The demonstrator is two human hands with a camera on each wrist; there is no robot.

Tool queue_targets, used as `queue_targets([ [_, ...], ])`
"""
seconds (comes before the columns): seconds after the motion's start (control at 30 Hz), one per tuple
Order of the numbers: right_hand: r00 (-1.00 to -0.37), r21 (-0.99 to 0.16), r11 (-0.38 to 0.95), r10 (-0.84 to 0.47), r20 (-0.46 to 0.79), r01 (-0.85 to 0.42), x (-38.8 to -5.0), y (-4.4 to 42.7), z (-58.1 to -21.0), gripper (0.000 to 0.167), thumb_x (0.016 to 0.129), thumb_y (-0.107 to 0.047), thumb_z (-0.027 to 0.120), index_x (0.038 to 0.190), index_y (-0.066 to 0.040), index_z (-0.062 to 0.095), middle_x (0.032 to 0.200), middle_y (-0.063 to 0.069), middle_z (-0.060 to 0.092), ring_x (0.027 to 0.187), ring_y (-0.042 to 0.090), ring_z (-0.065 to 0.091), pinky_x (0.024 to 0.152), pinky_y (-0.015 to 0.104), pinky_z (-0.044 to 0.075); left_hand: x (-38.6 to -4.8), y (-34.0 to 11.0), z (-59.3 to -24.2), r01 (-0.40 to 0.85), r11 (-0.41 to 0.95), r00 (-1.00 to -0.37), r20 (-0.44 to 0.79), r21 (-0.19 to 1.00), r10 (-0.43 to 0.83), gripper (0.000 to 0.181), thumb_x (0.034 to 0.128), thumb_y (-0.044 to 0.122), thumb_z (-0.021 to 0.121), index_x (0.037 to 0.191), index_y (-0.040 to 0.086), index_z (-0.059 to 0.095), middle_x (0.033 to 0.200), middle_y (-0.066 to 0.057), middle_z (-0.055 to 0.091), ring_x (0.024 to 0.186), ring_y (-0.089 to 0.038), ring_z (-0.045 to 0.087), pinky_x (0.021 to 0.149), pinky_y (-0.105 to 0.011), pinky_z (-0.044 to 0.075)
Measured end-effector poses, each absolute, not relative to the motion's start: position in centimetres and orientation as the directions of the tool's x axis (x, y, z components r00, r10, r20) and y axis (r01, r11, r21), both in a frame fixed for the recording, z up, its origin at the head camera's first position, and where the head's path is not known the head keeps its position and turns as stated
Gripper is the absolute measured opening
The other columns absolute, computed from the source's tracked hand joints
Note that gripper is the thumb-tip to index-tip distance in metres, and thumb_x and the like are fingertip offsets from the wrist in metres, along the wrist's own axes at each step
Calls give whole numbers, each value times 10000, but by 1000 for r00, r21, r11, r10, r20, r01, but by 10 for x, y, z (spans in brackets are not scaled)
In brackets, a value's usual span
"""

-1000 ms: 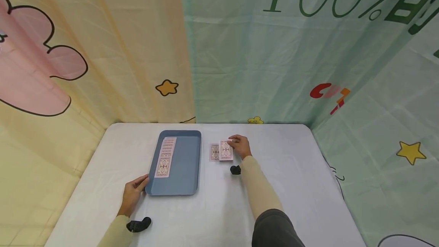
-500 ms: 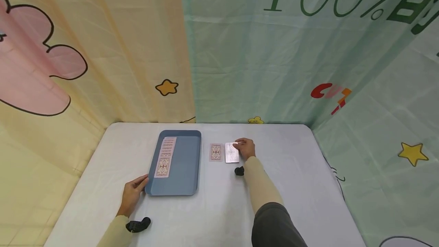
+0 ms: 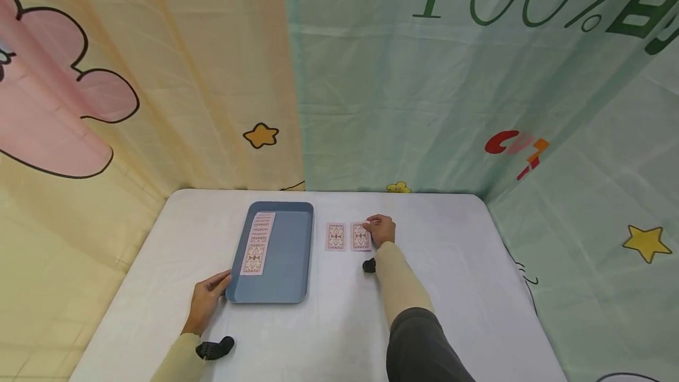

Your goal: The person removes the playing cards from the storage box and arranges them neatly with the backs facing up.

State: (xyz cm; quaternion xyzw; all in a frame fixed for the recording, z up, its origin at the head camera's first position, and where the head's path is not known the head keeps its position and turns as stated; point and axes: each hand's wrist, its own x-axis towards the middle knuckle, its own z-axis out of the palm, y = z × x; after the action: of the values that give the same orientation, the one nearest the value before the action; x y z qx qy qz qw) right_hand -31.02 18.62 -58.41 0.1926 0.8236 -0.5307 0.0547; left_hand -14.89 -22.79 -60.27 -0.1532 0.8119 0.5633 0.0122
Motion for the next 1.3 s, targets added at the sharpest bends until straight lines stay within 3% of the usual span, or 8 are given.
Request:
queue_targets([
  [0.33,-933,-812,473,276,-231,341,-309,190,-586,274,895,-139,694,1142,-29,653,992,141,629,850,231,572,721,309,485,-150,-224,-603,-254,313,-954,-184,915,-235,354,961,123,569,1262,-61,595,1299,-235,571,1246,-350,514,1010,-455,409],
  [0.73,-937,-827,471,300,-179,308,-300,197,-588,308,868,-158,729,1123,-4,650,967,150,598,912,272,509,788,376,448,-147,-222,-604,-271,317,-950,-201,909,-238,358,962,147,586,1258,-53,602,1295,-223,580,1239,-344,522,1006,-451,416],
  [0.83,-942,-839,467,301,-145,278,-295,195,-588,295,860,-149,736,1104,-1,663,895,129,600,842,251,521,729,335,442,-147,-223,-604,-253,324,-954,-180,912,-238,352,959,148,595,1253,-46,611,1283,-218,591,1220,-334,539,983,-383,451],
  [0.93,-951,-854,463,292,-106,238,-289,190,-585,278,849,-122,735,1087,7,672,837,115,604,779,234,532,671,300,436,-147,-223,-604,-225,325,-959,-149,919,-242,348,952,158,613,1240,-37,626,1259,-210,610,1195,-319,559,903,-216,471],
  [1.03,-959,-867,455,272,-84,205,-284,182,-582,272,834,-110,743,1076,-2,682,821,97,613,741,212,543,634,275,437,-147,-224,-604,-219,318,-959,-143,922,-245,347,949,164,618,1235,-32,631,1250,-204,616,1185,-310,563,813,-85,420],
  [1.3,-974,-898,404,203,-99,176,-278,153,-571,276,815,-70,753,1076,-16,678,847,77,609,708,168,545,602,246,455,-148,-228,-603,-237,337,-958,-160,911,-240,358,961,167,594,1260,-30,613,1277,-201,600,1212,-307,548,823,-72,404],
])
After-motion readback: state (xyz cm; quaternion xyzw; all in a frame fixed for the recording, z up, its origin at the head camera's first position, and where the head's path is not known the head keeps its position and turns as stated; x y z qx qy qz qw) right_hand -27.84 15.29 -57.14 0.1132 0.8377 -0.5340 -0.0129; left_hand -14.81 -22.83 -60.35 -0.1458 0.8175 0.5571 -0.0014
